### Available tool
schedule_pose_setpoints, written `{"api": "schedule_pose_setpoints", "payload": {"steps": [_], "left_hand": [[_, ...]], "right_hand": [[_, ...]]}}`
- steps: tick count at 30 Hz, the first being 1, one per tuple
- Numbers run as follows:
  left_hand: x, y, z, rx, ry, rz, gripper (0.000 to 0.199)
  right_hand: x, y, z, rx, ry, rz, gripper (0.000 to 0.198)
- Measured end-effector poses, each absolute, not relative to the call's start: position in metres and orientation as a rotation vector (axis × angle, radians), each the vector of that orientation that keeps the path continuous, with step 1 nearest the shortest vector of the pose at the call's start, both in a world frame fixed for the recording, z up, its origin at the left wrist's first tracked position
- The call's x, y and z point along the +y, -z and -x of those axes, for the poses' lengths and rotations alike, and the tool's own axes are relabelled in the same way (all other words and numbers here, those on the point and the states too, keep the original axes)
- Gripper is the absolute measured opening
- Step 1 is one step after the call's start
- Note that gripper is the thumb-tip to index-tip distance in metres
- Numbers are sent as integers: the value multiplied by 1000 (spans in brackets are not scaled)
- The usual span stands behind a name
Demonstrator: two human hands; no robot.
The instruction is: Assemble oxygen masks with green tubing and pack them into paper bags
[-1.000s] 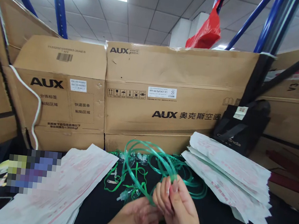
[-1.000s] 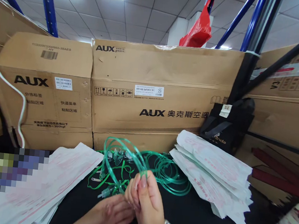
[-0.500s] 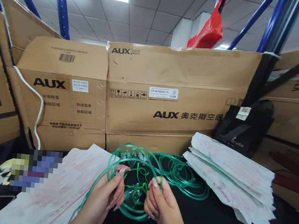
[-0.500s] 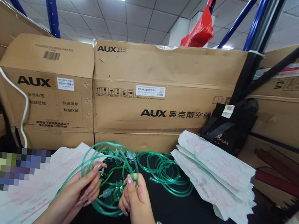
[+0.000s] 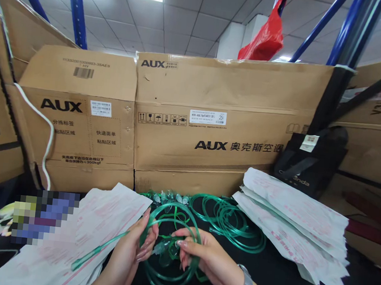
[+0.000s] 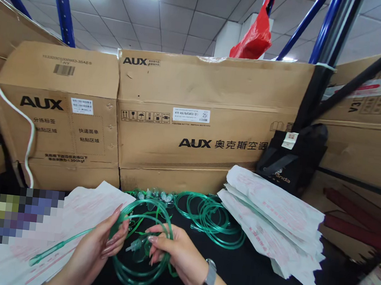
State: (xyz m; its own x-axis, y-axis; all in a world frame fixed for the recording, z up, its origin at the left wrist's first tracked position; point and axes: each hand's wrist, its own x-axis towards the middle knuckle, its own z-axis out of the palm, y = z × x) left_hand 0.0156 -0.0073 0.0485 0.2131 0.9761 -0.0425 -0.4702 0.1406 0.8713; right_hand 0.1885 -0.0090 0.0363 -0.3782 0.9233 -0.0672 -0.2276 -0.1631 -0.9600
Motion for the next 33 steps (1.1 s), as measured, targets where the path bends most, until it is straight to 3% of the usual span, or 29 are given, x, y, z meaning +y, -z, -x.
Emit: {"api": "schedule_pose_setpoints", "payload": {"steps": [3,9,16,21,25,30,33], "left_hand": [[-9,-46,-21,820,-1249,-947,38],[-19,-38,-31,1074,-1233,-1252,44],[-15,-43,-29,832,-964,-1011,60],[-11,-39,-32,656,-822,-890,63],[-8,-33,-36,816,-759,-1256,79],[-19,-20,-31,1064,-1063,-2012,29],[-26,-17,-30,1268,-1378,-2265,19]], "right_hand": [[-8,-45,-195,-1293,-1723,790,25],[-17,-50,-192,-1276,-1706,687,36],[-25,-44,-193,-1182,-1984,395,44],[-22,-43,-194,-1019,-2036,344,22],[-13,-50,-199,-875,-1897,476,37],[3,-58,-219,-724,-1638,526,35],[7,-59,-226,-716,-1605,521,33]]}}
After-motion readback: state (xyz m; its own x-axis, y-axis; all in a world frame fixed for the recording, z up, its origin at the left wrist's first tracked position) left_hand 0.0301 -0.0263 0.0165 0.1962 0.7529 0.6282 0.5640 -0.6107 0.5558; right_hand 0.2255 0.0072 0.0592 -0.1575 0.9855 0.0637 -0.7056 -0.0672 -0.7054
